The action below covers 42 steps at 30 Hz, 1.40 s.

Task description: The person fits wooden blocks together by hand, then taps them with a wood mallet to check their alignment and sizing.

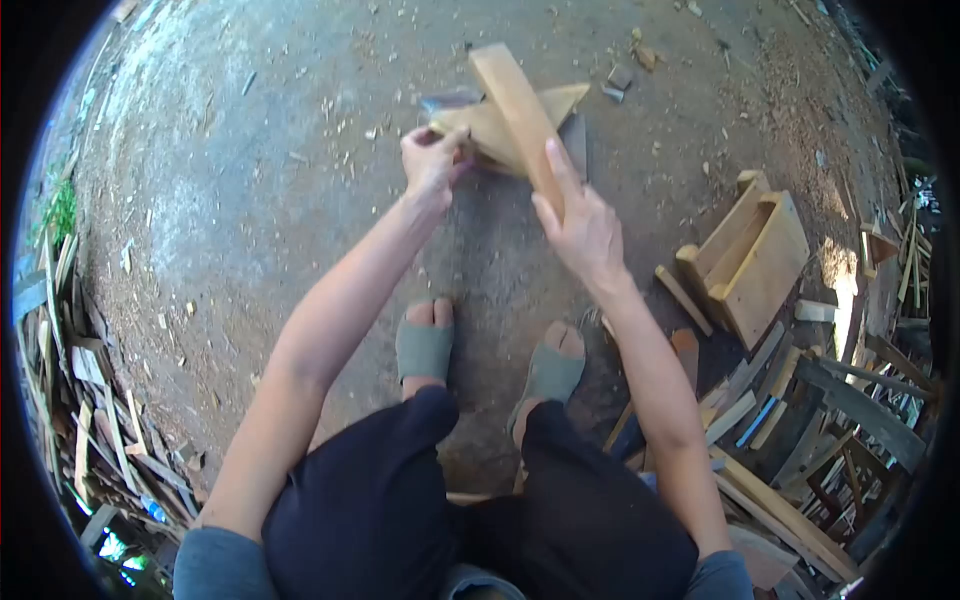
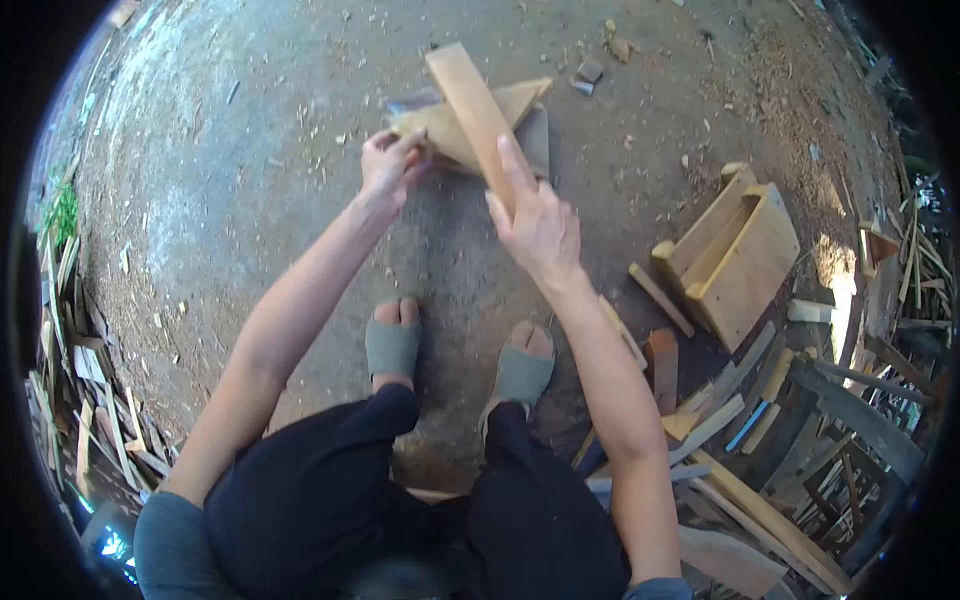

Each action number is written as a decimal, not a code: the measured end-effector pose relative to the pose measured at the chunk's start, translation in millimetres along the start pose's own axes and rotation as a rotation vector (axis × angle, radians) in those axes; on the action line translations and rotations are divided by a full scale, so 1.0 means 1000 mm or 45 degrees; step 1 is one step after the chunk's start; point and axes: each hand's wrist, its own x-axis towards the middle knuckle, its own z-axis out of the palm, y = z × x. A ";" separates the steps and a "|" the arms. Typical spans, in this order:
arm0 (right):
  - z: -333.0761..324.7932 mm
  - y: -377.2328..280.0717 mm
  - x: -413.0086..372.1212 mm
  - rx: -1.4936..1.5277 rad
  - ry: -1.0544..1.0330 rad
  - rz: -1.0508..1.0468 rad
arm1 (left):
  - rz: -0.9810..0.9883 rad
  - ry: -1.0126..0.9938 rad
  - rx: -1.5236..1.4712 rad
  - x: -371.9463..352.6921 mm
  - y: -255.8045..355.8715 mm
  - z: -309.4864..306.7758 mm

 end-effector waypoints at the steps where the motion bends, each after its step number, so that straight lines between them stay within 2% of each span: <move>1: -0.006 -0.002 -0.005 0.024 -0.009 0.045 | -0.024 -0.008 -0.011 -0.005 -0.009 -0.002; 5: 0.003 0.018 -0.005 0.039 -0.023 -0.040 | -0.024 -0.024 -0.004 -0.013 -0.008 -0.001; 7: 0.007 0.026 0.001 0.399 0.124 0.045 | -0.028 -0.041 0.000 -0.013 -0.010 -0.005; 8: 0.001 0.037 0.007 0.612 -0.230 0.163 | 0.000 -0.018 0.014 -0.013 -0.011 -0.007; 9: -0.003 0.037 0.007 0.615 -0.230 0.167 | 0.032 -0.003 0.030 -0.012 -0.012 -0.008; 10: -0.006 0.037 0.008 0.825 -0.406 0.238 | 0.036 -0.008 0.031 -0.011 -0.013 -0.009; 11: -0.009 0.037 0.010 1.032 -0.585 0.303 | 0.303 0.046 0.325 -0.010 -0.013 -0.012; 12: -0.007 0.039 0.010 1.030 -0.585 0.297 | 0.569 0.108 0.618 -0.012 -0.009 -0.015; 13: -0.003 0.042 0.007 0.929 -0.398 0.210 | 0.565 0.116 0.616 -0.012 -0.003 -0.018; 14: 0.000 0.044 0.004 0.824 -0.215 0.124 | 1.015 0.051 1.065 -0.008 0.005 -0.021; 15: -0.006 0.038 0.003 0.821 -0.225 0.124 | 1.465 -0.026 1.513 -0.007 0.012 -0.022; 16: -0.020 0.027 0.002 0.829 -0.113 0.048 | 1.559 -0.097 1.757 -0.005 0.012 -0.025; 17: -0.031 0.016 0.002 0.836 0.006 -0.030 | 1.560 -0.094 1.754 -0.004 0.013 -0.027; 18: -0.037 0.004 -0.001 0.834 0.010 -0.034 | 1.484 -0.251 1.839 -0.001 0.013 -0.029; 19: -0.041 -0.009 -0.005 0.639 0.110 0.012 | 1.404 -0.407 1.917 0.002 0.015 -0.030; 20: -0.044 -0.015 -0.008 0.443 0.206 0.057 | 1.510 -0.363 1.936 0.005 0.016 -0.031; 21: -0.036 -0.010 -0.011 0.438 0.209 0.046 | 1.515 -0.351 1.930 0.006 0.017 -0.030; 24: -0.009 0.009 -0.015 0.089 0.084 -0.083 | 1.540 -0.373 1.729 0.008 0.020 -0.034; 28: -0.028 -0.008 -0.012 0.152 0.169 -0.213 | 1.623 -0.337 1.755 0.013 0.023 -0.030; 30: -0.043 -0.026 -0.008 0.366 0.559 -0.433 | 1.633 -0.355 1.766 0.012 0.024 -0.032; 31: -0.040 -0.025 -0.008 0.368 0.557 -0.439 | 1.632 -0.349 1.768 0.011 0.022 -0.033; 33: -0.022 -0.015 -0.011 0.250 0.730 -0.465 | 1.639 -0.361 1.677 0.012 0.017 -0.033; 34: -0.012 -0.006 -0.013 0.090 0.276 -0.166 | 1.583 -0.374 1.630 0.009 0.016 -0.033; 35: -0.004 0.005 -0.014 0.092 0.284 -0.169 | 1.593 -0.372 1.631 0.007 0.015 -0.034; 37: -0.002 0.004 -0.007 -0.149 0.005 -0.110 | 1.604 -0.355 1.632 0.008 0.015 -0.038; 38: -0.002 0.006 -0.004 0.019 0.025 -0.058 | 1.578 -0.364 1.643 0.007 0.012 -0.044; 39: -0.012 0.000 -0.002 0.019 0.017 -0.053 | 1.585 -0.367 1.728 0.009 0.016 -0.044; 41: -0.038 -0.018 0.000 0.211 0.412 -0.206 | 1.575 -0.382 1.811 0.012 0.015 -0.047; 42: -0.047 -0.023 0.001 0.316 0.526 -0.273 | 1.627 -0.369 1.804 0.013 0.015 -0.047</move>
